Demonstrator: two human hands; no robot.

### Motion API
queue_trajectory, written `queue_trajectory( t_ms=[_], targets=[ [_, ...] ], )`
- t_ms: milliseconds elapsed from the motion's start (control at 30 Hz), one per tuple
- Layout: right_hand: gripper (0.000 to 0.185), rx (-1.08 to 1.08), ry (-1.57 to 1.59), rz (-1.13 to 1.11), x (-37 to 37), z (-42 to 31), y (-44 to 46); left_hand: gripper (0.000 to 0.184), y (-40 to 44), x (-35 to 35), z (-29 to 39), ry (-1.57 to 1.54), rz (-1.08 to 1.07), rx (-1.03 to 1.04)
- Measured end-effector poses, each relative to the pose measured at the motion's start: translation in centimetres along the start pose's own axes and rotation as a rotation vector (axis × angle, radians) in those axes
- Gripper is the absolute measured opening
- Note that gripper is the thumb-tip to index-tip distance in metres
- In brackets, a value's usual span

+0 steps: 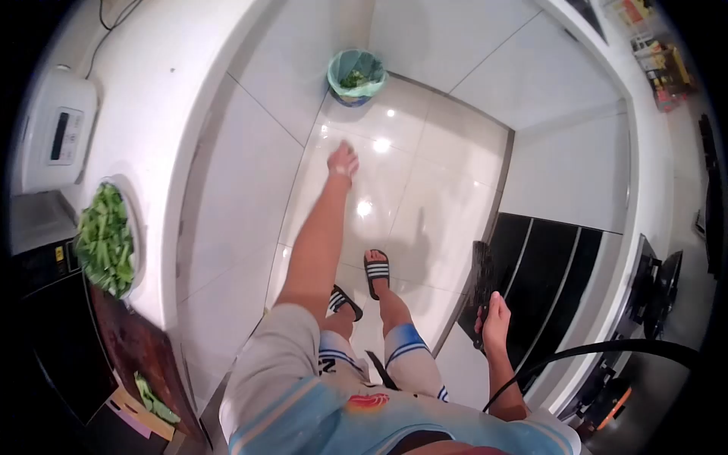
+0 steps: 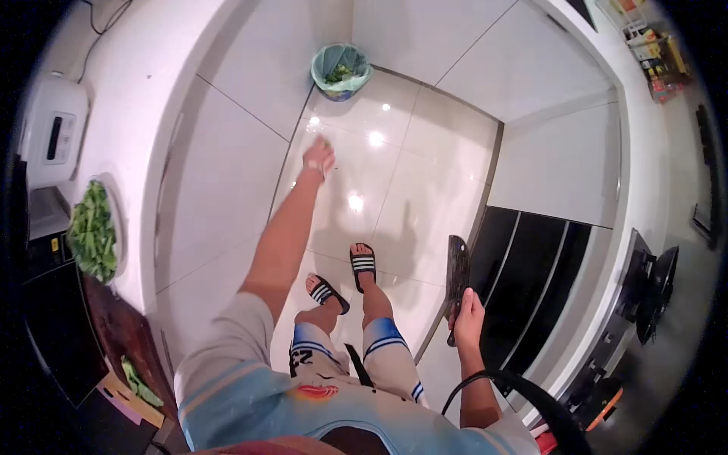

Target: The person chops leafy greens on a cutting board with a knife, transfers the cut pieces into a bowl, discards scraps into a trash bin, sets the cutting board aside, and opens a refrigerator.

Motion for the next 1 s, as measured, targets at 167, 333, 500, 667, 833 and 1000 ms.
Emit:
queue_trajectory(
  t_ms=[167, 333, 500, 667, 833, 1000],
  targets=[
    [0.044, -0.126, -0.054, 0.015, 1.1, -5.9, -3.7, 0.086, -8.7, 3.6, 12.9, -0.079, 0.071, -0.096],
    [0.041, -0.264, -0.036, -0.189, 4.5, -13.8, -6.8, 0.045, -17.9, -8.5, 6.0, 0.197, -0.118, -0.018],
    [0.024, -0.478, -0.108, -0.553, 12.0, -22.5, -10.8, 0.032, -43.4, -18.5, -3.3, 0.469, 0.156, -0.241],
    [0.032, -0.765, -0.209, -1.089, 18.5, -25.5, -19.0, 0.023, -63.9, -24.9, -11.8, 0.715, 0.476, 0.144],
    [0.028, -0.868, -0.758, -1.269, 26.7, -21.6, -30.9, 0.011, -79.0, -23.4, -2.4, 1.038, 0.767, 0.461],
    [0.034, -0.754, -0.659, -1.341, 34.1, -15.1, -39.0, 0.011, -80.5, -30.6, 6.7, 1.324, 0.832, 0.782]
  ],
)
Point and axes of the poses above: each hand's wrist, its own y-axis towards the middle knuckle, its own x-axis out of the palm, z = x × y, the point moved 1 cm from there along y, towards the middle knuckle, and after that the axes turned 8 degrees about -z, right-handed, at the moved point
